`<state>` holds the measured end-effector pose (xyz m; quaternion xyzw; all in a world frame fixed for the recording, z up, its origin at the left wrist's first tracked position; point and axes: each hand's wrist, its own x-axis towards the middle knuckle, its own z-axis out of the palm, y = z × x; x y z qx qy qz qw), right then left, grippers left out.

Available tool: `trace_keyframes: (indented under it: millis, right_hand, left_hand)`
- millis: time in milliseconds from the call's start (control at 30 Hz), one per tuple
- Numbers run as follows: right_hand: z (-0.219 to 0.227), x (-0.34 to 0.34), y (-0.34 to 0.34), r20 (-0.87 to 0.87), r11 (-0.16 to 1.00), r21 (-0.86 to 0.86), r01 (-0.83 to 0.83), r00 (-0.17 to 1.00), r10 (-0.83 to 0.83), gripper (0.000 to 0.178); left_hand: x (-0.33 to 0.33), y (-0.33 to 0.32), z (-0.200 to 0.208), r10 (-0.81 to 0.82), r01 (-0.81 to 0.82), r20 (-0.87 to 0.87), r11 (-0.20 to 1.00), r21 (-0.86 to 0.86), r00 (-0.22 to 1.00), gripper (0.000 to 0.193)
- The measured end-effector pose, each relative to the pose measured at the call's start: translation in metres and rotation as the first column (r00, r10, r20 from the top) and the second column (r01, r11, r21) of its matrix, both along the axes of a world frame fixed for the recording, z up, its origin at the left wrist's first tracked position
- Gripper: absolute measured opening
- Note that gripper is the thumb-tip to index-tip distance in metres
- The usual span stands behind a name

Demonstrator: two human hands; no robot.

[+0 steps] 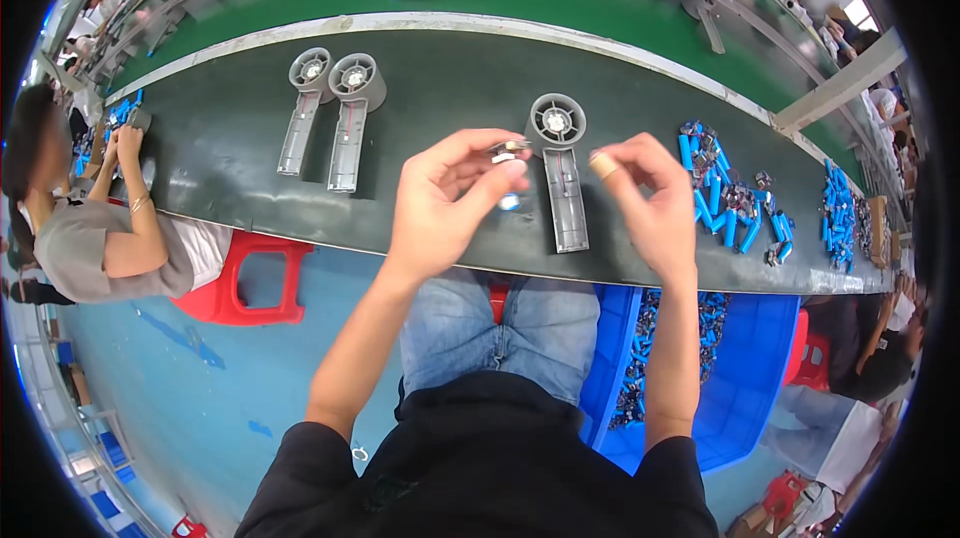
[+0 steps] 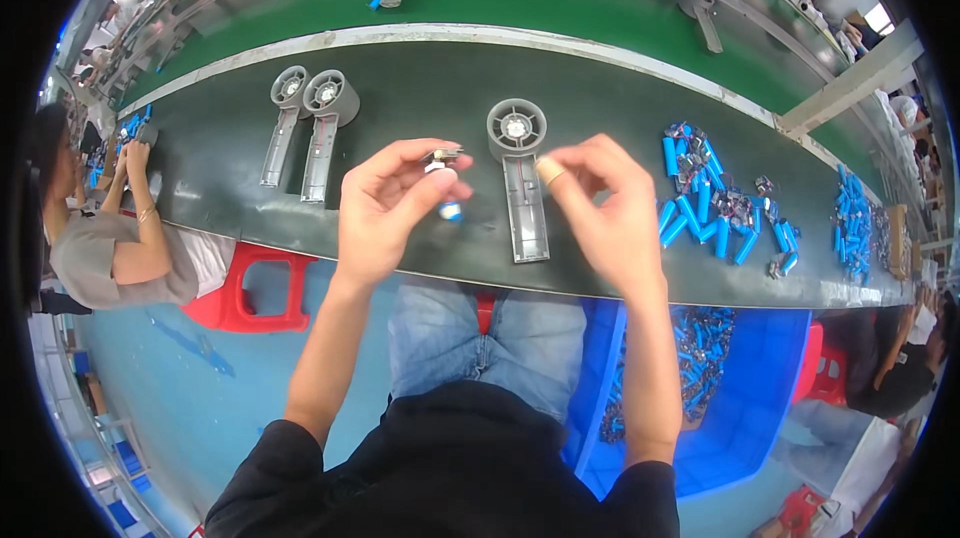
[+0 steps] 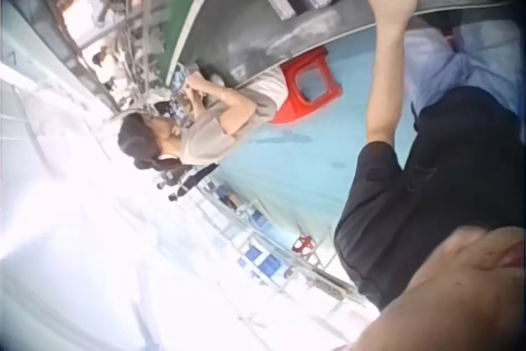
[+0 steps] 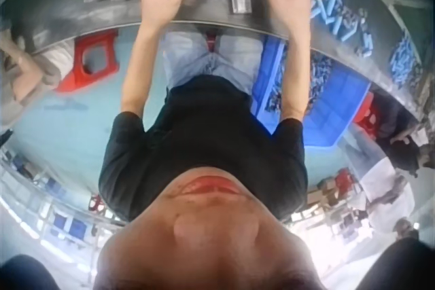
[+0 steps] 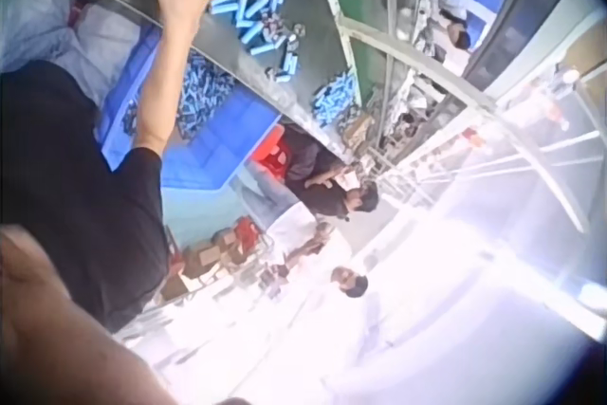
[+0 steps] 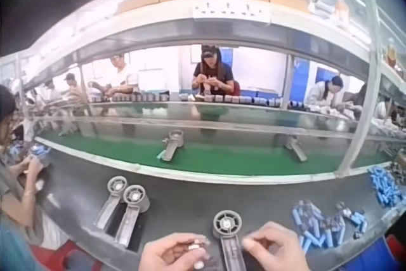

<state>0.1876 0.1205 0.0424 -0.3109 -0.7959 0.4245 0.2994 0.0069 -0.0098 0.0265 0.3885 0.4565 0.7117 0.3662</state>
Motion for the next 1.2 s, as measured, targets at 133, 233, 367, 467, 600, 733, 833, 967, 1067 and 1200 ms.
trace_keyframes:
  millis: [133,233,367,467,600,733,833,967,1067,1200]
  right_hand:
    - [-0.022,-0.009,-0.007,0.175,0.983,0.177,0.052,0.981,-0.084,0.016]
    - [-0.03,-0.024,-0.008,0.255,0.961,0.27,0.066,0.957,-0.138,0.017]
    - [-0.028,-0.033,-0.007,0.286,0.958,0.262,0.12,0.938,-0.196,0.019]
    - [-0.028,-0.034,-0.002,0.254,0.958,-0.194,0.212,0.954,-0.16,0.019]
    - [-0.027,-0.035,-0.003,0.073,0.896,-0.425,0.13,0.991,-0.11,0.017]
    - [-0.031,-0.037,-0.003,0.049,0.877,-0.462,0.131,0.991,-0.122,0.015]
    - [-0.039,-0.032,-0.005,0.046,0.924,-0.355,0.143,0.99,-0.136,0.011]
    - [-0.032,-0.027,-0.011,-0.038,0.995,0.023,-0.1,0.994,0.101,0.015]
    - [-0.04,-0.029,-0.009,-0.05,0.982,0.131,-0.134,0.989,0.141,0.019]
    - [-0.047,-0.034,-0.01,-0.055,0.97,0.215,-0.112,0.99,0.126,0.013]
  left_hand:
    - [-0.001,0.002,-0.01,-0.014,0.0,-0.078,0.984,-0.179,0.997,0.021]
    - [0.002,0.005,-0.019,0.006,-0.073,-0.251,0.964,-0.256,0.968,0.021]
    - [0.011,0.009,-0.024,0.051,-0.177,-0.512,0.963,-0.202,0.857,0.019]
    - [0.024,0.013,-0.024,0.13,-0.245,-0.623,0.964,-0.103,0.771,0.015]
    - [0.034,0.016,-0.024,0.128,-0.296,-0.79,0.953,-0.07,0.6,0.016]
    - [0.036,0.018,-0.028,0.165,-0.347,-0.81,0.936,-0.051,0.563,0.013]
    - [0.03,0.015,-0.025,0.204,-0.376,-0.809,0.926,-0.023,0.552,0.01]
    - [0.012,0.009,-0.024,0.188,-0.337,-0.87,0.941,0.027,0.456,0.012]
    - [0.005,0.009,-0.023,0.156,-0.304,-0.908,0.952,0.033,0.389,0.014]
    - [0.002,0.01,-0.027,0.191,-0.299,-0.895,0.952,0.068,0.403,0.014]
